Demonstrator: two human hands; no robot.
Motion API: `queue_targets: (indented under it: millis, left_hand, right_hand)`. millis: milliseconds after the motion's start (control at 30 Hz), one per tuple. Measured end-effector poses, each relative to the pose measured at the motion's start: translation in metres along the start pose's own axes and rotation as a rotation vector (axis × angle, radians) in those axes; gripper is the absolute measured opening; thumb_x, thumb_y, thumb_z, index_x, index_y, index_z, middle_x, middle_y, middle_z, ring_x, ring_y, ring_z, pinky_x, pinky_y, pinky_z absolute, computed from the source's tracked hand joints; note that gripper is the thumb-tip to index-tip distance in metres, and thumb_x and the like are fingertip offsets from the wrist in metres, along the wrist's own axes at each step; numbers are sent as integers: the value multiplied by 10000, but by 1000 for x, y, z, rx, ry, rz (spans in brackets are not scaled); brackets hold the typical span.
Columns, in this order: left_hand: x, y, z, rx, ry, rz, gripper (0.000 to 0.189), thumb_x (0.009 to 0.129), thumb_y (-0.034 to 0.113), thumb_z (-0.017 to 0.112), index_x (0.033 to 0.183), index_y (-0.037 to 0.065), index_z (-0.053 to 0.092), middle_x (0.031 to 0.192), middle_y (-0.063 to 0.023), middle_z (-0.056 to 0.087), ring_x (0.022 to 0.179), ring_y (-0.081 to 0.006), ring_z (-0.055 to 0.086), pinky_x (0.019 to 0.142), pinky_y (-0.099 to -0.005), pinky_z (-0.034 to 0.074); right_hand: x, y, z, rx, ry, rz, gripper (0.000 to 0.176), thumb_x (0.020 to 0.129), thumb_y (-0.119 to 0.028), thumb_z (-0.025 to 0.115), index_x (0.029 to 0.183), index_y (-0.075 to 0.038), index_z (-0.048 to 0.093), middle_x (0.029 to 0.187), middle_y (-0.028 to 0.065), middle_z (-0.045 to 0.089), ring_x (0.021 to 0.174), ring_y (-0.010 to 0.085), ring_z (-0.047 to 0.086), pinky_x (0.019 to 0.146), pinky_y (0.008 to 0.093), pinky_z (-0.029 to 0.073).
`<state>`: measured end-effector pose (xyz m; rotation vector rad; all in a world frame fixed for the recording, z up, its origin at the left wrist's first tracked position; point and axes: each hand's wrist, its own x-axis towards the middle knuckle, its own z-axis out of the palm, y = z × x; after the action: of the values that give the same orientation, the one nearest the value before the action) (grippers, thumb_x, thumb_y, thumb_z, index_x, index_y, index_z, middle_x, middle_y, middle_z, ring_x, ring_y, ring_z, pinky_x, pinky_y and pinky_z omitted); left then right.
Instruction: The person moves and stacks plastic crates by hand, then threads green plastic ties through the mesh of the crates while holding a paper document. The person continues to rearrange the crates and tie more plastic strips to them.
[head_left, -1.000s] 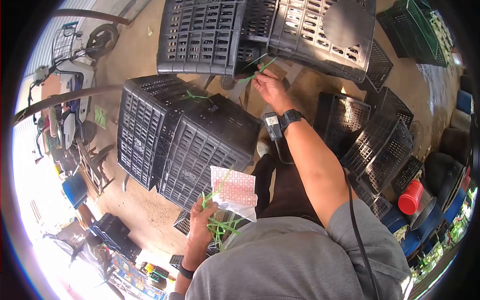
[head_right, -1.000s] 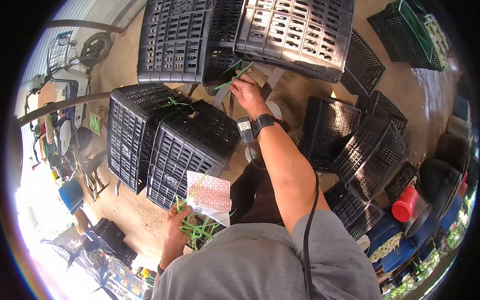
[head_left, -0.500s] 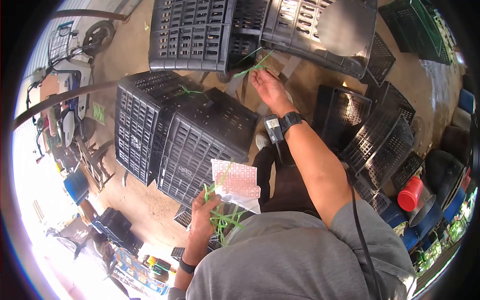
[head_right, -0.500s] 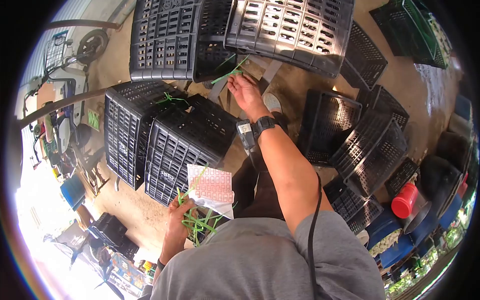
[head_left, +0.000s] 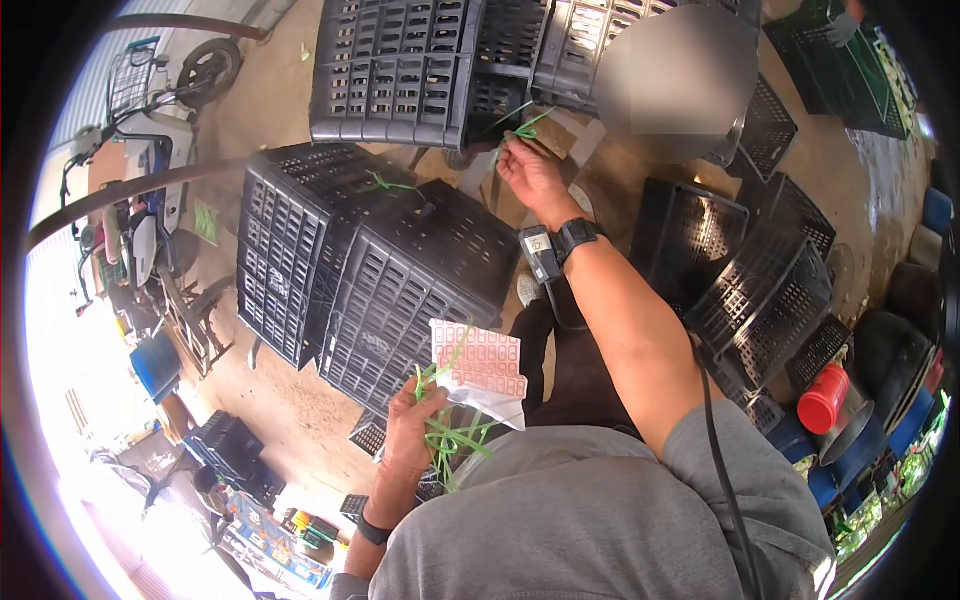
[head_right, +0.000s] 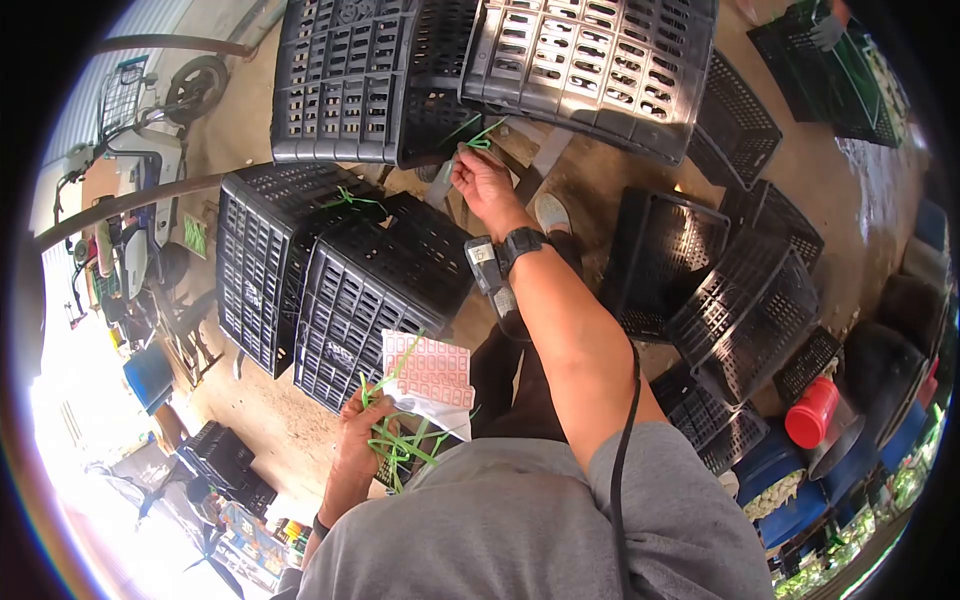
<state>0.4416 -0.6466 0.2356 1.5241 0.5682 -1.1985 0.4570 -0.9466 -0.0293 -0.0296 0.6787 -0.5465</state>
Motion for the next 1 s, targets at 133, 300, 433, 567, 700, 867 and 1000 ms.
queue_targets:
  millis: [133, 300, 433, 567, 700, 867, 1000]
  left_hand:
    - [-1, 4, 6, -13, 23, -7, 111, 816, -16, 564, 884, 69, 541, 767, -3, 570, 606, -67, 534, 492, -183, 414]
    - [4, 5, 0, 30, -10, -10, 114, 808, -8, 576, 886, 67, 543, 746, 3, 564, 578, -58, 517, 471, -183, 393]
    - [3, 10, 5, 32, -10, -18, 115, 802, 3, 588, 886, 68, 544, 724, 10, 557, 554, -53, 502, 457, -181, 376]
    - [7, 8, 1, 45, -6, 0, 117, 801, 2, 587, 885, 67, 540, 716, 13, 549, 541, -55, 495, 452, -183, 373]
    - [9, 6, 4, 43, -2, -13, 123, 797, -5, 582, 887, 64, 537, 709, 18, 539, 539, -51, 489, 449, -183, 369]
    - [7, 13, 7, 57, -5, -6, 125, 794, -16, 575, 884, 58, 531, 706, 12, 541, 535, -55, 494, 443, -178, 370]
    - [8, 19, 7, 23, 23, 30, 139, 791, -61, 554, 880, 46, 563, 668, -11, 559, 520, -85, 559, 427, -182, 445]
  right_hand:
    - [-1, -1, 2, -35, -9, -12, 104, 808, -109, 680, 876, -69, 613, 807, 34, 621, 708, 132, 588, 671, 273, 499]
    - [-10, -9, 14, -507, 215, -109, 141, 846, -159, 630, 890, -29, 600, 792, 61, 627, 701, 140, 611, 632, 259, 510]
    - [-8, -10, 21, -666, 273, -178, 131, 867, -138, 590, 850, -9, 576, 703, 67, 614, 549, 139, 570, 507, 264, 490]
    - [-1, -8, 7, -690, 175, -206, 131, 872, -139, 582, 842, -12, 571, 704, 69, 610, 571, 135, 569, 520, 256, 477]
    - [-12, -6, 4, -544, 143, -220, 121, 861, -141, 589, 815, -31, 576, 694, 55, 604, 588, 128, 564, 527, 252, 452]
    - [-17, -3, -1, -559, 124, -234, 97, 828, -140, 607, 791, -53, 587, 678, 31, 593, 569, 108, 539, 512, 236, 403]
    - [-45, -7, 28, -654, 15, -255, 77, 804, -122, 622, 796, -52, 590, 667, 23, 584, 564, 95, 531, 509, 223, 381]
